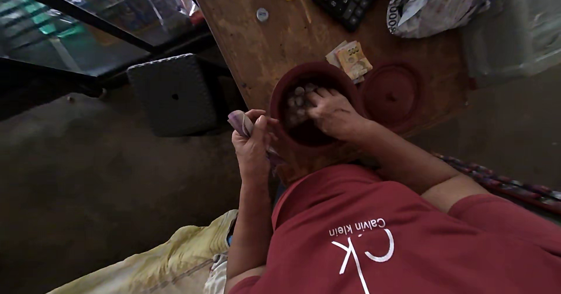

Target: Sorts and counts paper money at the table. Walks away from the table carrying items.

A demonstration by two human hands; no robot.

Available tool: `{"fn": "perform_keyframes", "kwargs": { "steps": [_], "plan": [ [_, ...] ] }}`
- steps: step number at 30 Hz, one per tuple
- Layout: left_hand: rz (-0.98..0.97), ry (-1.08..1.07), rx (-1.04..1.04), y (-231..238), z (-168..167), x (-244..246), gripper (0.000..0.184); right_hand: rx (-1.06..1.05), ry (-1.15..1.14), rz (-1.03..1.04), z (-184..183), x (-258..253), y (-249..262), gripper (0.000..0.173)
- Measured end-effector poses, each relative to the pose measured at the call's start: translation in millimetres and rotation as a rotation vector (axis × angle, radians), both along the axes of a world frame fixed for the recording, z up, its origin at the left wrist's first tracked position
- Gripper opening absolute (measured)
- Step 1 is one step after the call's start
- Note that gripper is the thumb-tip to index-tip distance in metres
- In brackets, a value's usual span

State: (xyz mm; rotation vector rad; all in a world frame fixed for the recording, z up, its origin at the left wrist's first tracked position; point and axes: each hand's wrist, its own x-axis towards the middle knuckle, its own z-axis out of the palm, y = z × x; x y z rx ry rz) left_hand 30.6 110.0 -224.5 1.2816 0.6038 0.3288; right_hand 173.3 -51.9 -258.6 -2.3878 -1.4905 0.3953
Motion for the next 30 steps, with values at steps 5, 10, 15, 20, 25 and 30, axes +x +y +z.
{"fn": "perform_keyframes", "kwargs": {
  "steps": [5, 10, 15, 20, 25, 30],
  "plan": [
    [-0.004, 0.009, -0.021, 0.9, -0.9, -1.5, 0.019, 0.332, 0.684, -0.170, 17.9, 21.1, -17.9, 0.022],
    [-0.035, -0.007, -0.032, -0.9, 2.1, 3.2, 0.020, 0.669, 1.444, -0.456, 15.1, 24.7, -29.3, 0.020],
    [-0.035, -0.002, -0.033, 0.0, 0.6, 5.3, 0.020, 0.688, 1.758, -0.597, 20.4, 22.1, -35.1, 0.030],
    [-0.028, 0.020, -0.050, 0.1, 1.0, 5.9, 0.021, 0.697, 1.894, -0.584, 11.0, 20.9, -39.8, 0.035],
    [-0.071, -0.010, 0.000, -0.5, 0.7, 3.9, 0.020, 0.693, 1.994, -0.640, 13.3, 20.7, -38.2, 0.036],
    [-0.077, -0.025, 0.057, -4.2, 1.3, 5.7, 0.019, 0.686, 2.073, -0.636, 11.4, 20.3, -36.5, 0.038]
  ]
}}
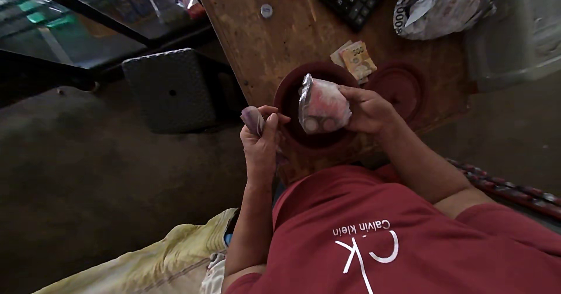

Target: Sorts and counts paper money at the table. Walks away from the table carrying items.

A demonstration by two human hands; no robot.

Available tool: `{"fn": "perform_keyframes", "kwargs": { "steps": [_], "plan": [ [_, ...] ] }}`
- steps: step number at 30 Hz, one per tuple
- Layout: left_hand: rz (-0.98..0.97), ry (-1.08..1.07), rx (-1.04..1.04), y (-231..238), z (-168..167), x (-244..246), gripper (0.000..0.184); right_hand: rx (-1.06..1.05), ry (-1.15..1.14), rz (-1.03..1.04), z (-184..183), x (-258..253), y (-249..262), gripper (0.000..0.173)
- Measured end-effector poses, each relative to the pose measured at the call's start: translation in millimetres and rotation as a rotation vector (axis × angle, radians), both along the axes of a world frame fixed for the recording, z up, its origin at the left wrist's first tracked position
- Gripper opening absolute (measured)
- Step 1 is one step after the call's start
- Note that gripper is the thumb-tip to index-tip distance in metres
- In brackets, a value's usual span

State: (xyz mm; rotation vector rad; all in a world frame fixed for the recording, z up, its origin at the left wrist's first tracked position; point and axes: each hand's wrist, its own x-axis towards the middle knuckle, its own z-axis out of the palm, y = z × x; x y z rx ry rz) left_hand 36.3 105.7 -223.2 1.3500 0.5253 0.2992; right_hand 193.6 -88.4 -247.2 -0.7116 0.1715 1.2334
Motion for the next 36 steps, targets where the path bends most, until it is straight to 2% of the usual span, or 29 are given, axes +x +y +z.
{"fn": "perform_keyframes", "kwargs": {
  "steps": [2, 4, 5, 7, 9, 10, 12, 14, 16, 19, 24, 27, 32, 36],
  "plan": [
    [-0.055, -0.094, 0.219, -0.6, -5.3, -0.5, 0.015, -0.019, 0.024, -0.011, 1.7, -0.9, 0.7, 0.038],
    [-0.209, -0.189, 0.563, -2.8, -4.0, 0.3, 0.016, -0.058, 0.046, -0.027, 5.3, -3.1, 2.0, 0.038],
    [-0.268, -0.197, 0.737, -6.9, -2.5, 2.0, 0.020, -0.072, 0.056, -0.029, 7.1, -4.5, 3.0, 0.039],
    [-0.328, -0.157, 1.017, -17.8, -4.1, 5.7, 0.044, -0.097, 0.076, -0.033, 14.2, -7.0, 7.2, 0.039],
    [-0.361, -0.096, 1.159, -25.2, -7.2, 9.3, 0.059, -0.099, 0.067, -0.057, 24.1, -10.8, 12.3, 0.037],
    [-0.358, -0.080, 1.163, -27.0, -7.7, 10.8, 0.057, -0.091, 0.023, -0.065, 28.6, -12.7, 13.7, 0.034],
    [-0.303, -0.091, 1.117, -27.5, -9.5, 12.9, 0.040, -0.083, -0.124, -0.070, 37.5, -15.2, 16.0, 0.028],
    [-0.219, -0.098, 0.982, -24.3, -6.9, 13.2, 0.025, -0.028, -0.248, -0.019, 43.0, -13.6, 15.0, 0.029],
    [-0.120, -0.063, 0.746, -18.3, -2.0, 11.8, 0.018, 0.057, -0.300, 0.025, 42.2, -9.6, 12.3, 0.032],
    [-0.010, 0.035, 0.380, -11.7, -0.3, 3.8, 0.007, 0.024, -0.368, -0.002, 40.2, -6.7, 11.5, 0.035],
    [0.029, -0.011, -0.185, -8.6, -0.9, 3.5, 0.021, -0.177, -0.585, -0.011, 16.8, -13.7, 19.5, 0.036],
    [0.071, -0.015, -0.331, -9.9, 1.6, 7.8, 0.023, -0.105, -0.511, 0.052, 13.1, -21.9, 21.3, 0.041],
    [0.093, 0.036, -0.453, -11.0, -0.9, 5.3, 0.024, -0.090, -0.602, 0.014, 17.5, -32.7, 22.0, 0.016],
    [0.033, 0.025, -0.399, -12.5, -1.8, 4.1, 0.022, -0.125, -0.749, 0.000, 20.9, -36.4, 25.6, 0.025]
  ]
}}
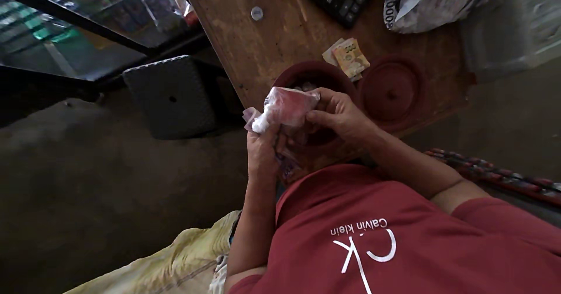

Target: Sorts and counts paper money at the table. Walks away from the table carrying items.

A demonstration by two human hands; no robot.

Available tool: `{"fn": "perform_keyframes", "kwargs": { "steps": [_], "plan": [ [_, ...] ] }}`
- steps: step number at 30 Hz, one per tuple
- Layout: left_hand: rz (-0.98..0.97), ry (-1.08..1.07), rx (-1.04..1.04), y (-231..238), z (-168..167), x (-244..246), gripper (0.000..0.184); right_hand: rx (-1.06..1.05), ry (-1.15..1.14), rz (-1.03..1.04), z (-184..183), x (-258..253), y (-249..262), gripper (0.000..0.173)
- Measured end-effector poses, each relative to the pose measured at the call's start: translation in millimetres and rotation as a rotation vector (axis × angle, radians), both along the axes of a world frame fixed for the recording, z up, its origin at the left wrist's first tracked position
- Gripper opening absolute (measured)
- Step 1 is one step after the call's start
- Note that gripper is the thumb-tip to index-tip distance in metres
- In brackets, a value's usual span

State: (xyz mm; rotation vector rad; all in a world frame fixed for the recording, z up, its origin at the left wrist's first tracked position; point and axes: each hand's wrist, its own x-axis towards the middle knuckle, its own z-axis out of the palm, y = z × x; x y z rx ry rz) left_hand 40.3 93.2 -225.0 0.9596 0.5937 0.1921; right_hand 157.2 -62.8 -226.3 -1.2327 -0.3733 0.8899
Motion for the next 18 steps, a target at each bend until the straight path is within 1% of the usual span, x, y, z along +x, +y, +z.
{"fn": "perform_keyframes", "kwargs": {
  "steps": [1, 3, 6, 7, 8, 10, 12, 14, 15, 18],
  "plan": [
    [-0.029, -0.003, 0.008, -0.6, -0.1, 0.0, 0.020, 0.002, -0.055, 0.001, -0.9, -0.6, 0.6, 0.024],
    [-0.078, 0.001, 0.030, -1.3, 1.1, 0.0, 0.018, -0.003, -0.182, -0.029, -5.5, 0.4, 1.6, 0.017],
    [-0.031, -0.069, -0.027, 3.7, 2.3, -2.6, 0.007, -0.060, -0.323, -0.070, -8.5, 11.6, -1.4, 0.012],
    [-0.011, -0.102, -0.073, 7.6, 2.4, -3.2, 0.012, -0.095, -0.379, -0.077, -10.3, 16.8, -3.0, 0.012],
    [-0.001, -0.136, -0.102, 11.6, 2.2, -3.3, 0.021, -0.153, -0.460, -0.082, -13.4, 21.8, -4.2, 0.013],
    [-0.035, -0.202, -0.108, 21.7, -0.5, -2.8, 0.047, -0.333, -0.612, -0.035, -16.7, 29.5, -5.0, 0.016],
    [-0.005, -0.233, -0.140, 26.8, -3.4, -0.4, 0.056, -0.489, -0.696, 0.081, -16.5, 33.6, -3.0, 0.021],
    [0.031, -0.204, -0.214, 28.3, -2.4, 1.4, 0.064, -0.569, -0.724, 0.199, -14.5, 35.5, 1.1, 0.025],
    [0.044, -0.181, -0.245, 28.2, -2.5, 2.1, 0.061, -0.596, -0.725, 0.258, -13.3, 36.6, 3.5, 0.025],
    [0.056, -0.086, -0.213, 22.7, -0.5, 2.6, 0.039, -0.659, -0.678, 0.385, -13.7, 38.1, 11.0, 0.023]
  ]
}}
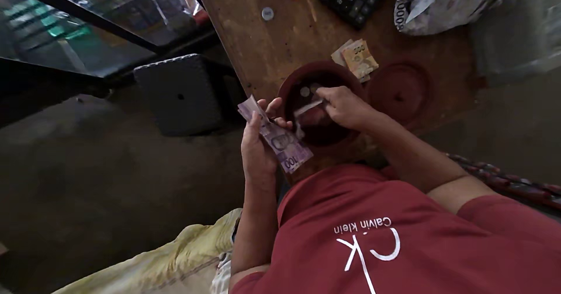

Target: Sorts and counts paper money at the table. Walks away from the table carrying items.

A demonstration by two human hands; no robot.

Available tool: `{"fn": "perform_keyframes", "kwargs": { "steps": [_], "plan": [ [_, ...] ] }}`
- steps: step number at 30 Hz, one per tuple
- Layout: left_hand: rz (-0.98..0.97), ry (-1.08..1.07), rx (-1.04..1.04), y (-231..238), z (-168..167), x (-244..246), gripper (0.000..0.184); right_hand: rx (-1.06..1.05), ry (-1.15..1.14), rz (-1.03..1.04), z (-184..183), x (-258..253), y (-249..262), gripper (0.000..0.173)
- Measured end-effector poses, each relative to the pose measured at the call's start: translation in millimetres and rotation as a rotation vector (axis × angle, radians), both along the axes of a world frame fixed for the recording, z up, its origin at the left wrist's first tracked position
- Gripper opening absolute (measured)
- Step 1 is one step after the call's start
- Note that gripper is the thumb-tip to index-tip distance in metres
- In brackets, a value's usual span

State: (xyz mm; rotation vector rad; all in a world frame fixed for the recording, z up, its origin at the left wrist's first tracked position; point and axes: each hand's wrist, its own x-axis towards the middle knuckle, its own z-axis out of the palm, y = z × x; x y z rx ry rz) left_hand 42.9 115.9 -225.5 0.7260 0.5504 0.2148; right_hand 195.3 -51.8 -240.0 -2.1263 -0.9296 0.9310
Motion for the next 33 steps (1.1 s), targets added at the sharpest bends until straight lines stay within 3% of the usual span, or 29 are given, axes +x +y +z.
{"fn": "perform_keyframes", "kwargs": {
  "steps": [6, 8, 11, 13, 16, 18, 21, 23, 29, 33],
  "plan": [
    [0.055, 0.116, 0.144, -11.1, 15.7, 2.6, 0.027, -0.036, -0.135, -0.044, -7.1, -7.6, 5.1, 0.032],
    [0.099, 0.125, 0.186, -13.3, 17.8, 5.5, 0.025, 0.066, -0.304, -0.094, -5.0, -16.7, 2.2, 0.039],
    [0.120, 0.101, 0.236, -14.2, 17.8, 7.9, 0.023, 0.378, -0.530, -0.196, -1.8, -18.7, -9.2, 0.027],
    [0.128, 0.102, 0.238, -14.5, 18.2, 9.5, 0.023, 0.429, -0.564, -0.305, 3.0, -5.1, -23.5, 0.023],
    [0.136, 0.121, 0.201, -16.0, 15.9, 11.5, 0.024, 0.275, -0.553, -0.423, -6.1, 30.6, -50.3, 0.025],
    [0.136, 0.136, 0.192, -17.4, 15.0, 13.3, 0.025, 0.113, -0.520, -0.316, -21.1, 51.0, -65.5, 0.031],
    [0.128, 0.154, 0.186, -19.6, 13.9, 14.3, 0.024, -0.081, -0.494, -0.083, -38.3, 63.1, -70.5, 0.060],
    [0.119, 0.176, 0.201, -19.9, 13.2, 13.6, 0.025, -0.138, -0.494, -0.047, -50.1, 61.5, -68.7, 0.068],
    [0.135, 0.218, 0.232, -22.9, 16.7, 13.8, 0.027, -0.070, -0.697, -0.135, -59.5, 55.7, -61.6, 0.038],
    [0.167, 0.228, 0.211, -23.4, 17.4, 13.1, 0.027, 0.055, -0.677, -0.299, -51.7, 60.4, -66.8, 0.033]
  ]
}}
